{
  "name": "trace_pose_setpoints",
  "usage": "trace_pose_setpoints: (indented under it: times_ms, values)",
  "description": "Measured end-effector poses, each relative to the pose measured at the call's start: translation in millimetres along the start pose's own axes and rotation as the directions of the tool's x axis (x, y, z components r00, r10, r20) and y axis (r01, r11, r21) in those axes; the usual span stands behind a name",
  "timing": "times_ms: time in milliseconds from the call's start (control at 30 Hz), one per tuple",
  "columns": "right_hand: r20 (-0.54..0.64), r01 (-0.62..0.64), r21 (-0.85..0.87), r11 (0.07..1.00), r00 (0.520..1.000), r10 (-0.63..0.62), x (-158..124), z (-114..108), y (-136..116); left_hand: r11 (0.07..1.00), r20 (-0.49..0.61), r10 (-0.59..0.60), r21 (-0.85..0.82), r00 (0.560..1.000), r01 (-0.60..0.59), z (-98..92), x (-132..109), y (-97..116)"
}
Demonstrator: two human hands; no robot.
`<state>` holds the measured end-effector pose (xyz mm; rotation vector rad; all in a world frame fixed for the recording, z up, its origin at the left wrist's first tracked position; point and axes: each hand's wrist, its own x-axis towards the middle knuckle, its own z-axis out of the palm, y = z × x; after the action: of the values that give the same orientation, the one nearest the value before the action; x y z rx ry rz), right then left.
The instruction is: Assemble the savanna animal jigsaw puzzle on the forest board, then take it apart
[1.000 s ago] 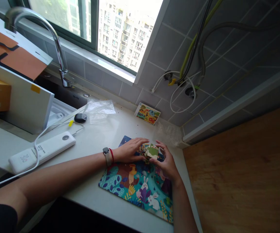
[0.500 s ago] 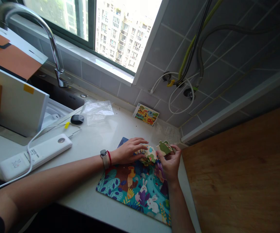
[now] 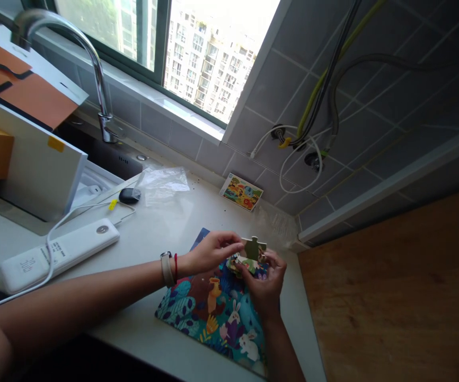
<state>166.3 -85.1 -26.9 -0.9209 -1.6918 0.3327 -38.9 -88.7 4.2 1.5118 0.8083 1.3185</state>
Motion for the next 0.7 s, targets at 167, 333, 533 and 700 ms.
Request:
trace_pose_setpoints:
  times_ms: [167, 333, 533, 700]
  values:
    - [0.131, 0.130, -0.088, 0.988, 0.984, -0.118, 13.1, -11.5, -8.5, 0.996, -0.146, -0.091, -0.035, 0.985, 0.087, -27.0, 17.4, -8.4]
    - [-0.003, -0.064, -0.031, 0.998, 0.998, 0.063, 14.6, -12.3, 4.7, 0.957, -0.186, 0.058, 0.292, 0.981, -0.002, -62.6, 30.6, -18.9]
    - [-0.026, -0.239, 0.012, 0.971, 0.971, 0.239, 15.2, -10.5, 26.5, 0.848, -0.115, 0.014, 0.528, 0.993, 0.049, -90.5, 36.9, -38.9]
    - [-0.014, -0.400, 0.012, 0.916, 0.916, 0.400, 16.1, -8.7, 37.3, 0.802, 0.003, -0.036, 0.596, 0.999, 0.027, -97.2, 33.3, -52.5]
